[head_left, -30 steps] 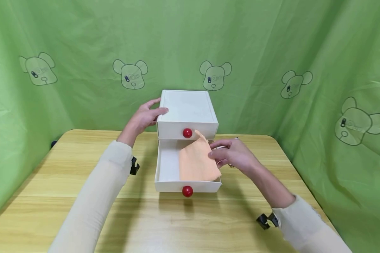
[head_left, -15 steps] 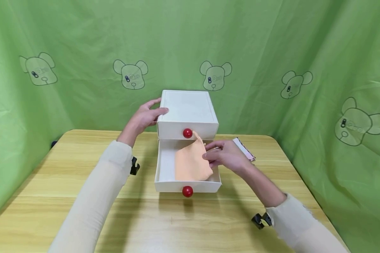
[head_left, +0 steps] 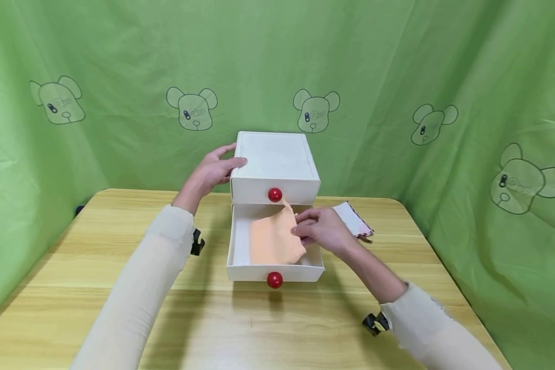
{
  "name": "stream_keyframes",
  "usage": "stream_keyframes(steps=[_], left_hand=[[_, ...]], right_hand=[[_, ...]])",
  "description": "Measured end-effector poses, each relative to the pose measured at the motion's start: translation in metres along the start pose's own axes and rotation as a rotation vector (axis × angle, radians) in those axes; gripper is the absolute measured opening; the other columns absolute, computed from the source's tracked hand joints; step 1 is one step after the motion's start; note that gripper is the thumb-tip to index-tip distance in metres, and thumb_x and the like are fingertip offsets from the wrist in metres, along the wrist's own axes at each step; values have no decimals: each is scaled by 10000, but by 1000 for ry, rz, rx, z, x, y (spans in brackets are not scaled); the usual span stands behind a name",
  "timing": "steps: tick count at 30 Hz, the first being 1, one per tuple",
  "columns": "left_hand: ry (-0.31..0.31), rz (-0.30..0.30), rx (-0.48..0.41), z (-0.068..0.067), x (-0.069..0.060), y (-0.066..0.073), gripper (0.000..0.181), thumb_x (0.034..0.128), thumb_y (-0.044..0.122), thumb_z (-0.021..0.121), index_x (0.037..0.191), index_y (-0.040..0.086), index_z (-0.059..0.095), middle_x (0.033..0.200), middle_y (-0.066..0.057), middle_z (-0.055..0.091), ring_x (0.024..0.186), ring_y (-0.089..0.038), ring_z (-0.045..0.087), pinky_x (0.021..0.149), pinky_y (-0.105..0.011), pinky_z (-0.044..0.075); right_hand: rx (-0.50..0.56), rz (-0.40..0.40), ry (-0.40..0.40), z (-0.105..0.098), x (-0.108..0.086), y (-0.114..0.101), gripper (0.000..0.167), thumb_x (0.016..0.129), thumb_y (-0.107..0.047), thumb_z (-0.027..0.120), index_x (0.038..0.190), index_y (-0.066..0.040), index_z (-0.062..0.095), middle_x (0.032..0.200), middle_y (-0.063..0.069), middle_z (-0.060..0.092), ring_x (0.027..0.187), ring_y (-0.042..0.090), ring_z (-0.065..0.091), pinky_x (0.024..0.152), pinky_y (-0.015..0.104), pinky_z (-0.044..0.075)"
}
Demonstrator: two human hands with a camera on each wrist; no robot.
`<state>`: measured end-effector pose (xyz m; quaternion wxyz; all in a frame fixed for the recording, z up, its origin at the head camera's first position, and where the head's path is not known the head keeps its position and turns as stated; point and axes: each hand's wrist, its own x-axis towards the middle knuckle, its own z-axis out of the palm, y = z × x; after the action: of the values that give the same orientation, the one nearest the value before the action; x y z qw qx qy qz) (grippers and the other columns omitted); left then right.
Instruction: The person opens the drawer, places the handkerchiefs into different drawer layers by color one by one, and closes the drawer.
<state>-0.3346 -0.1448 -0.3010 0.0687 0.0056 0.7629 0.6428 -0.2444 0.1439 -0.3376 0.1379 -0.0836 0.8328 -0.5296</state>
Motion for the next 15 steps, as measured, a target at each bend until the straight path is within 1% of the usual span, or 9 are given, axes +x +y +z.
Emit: stream_keyframes(steps=[3,5,10,15], left_hand=[[-1,-2,1,0,0,0,757,960,327,706,1598,330,300,1078,-26,653,912,-135,601,897,-301,532],[-2,-3,10,0,0,1,759,961,333,704,1600,332,295,1085,-28,649,914,-137,598,888,-296,531],[-4,-5,11,1,-1,1,763,962,330,703,1603,331,288,1111,-36,644,926,-139,599,885,-294,536],[-3,-1,2,1,-1,0,764,962,322,703,1603,324,289,1123,-50,646,933,-146,600,916,-318,530]], right_hand=[[1,-5,27,3,1,-1,363,899,-50,737,1225,80,643,1046,195,762,782,164,738,737,311,633],[12,-2,46,4,2,-1,349,902,-41,729,1219,78,645,1051,200,760,783,166,738,739,308,633],[60,6,99,5,2,0,312,900,-21,717,1190,80,662,1034,205,758,737,151,728,718,297,631],[85,-2,110,9,3,2,305,895,-3,713,1183,85,661,1035,212,754,747,151,730,719,296,632]])
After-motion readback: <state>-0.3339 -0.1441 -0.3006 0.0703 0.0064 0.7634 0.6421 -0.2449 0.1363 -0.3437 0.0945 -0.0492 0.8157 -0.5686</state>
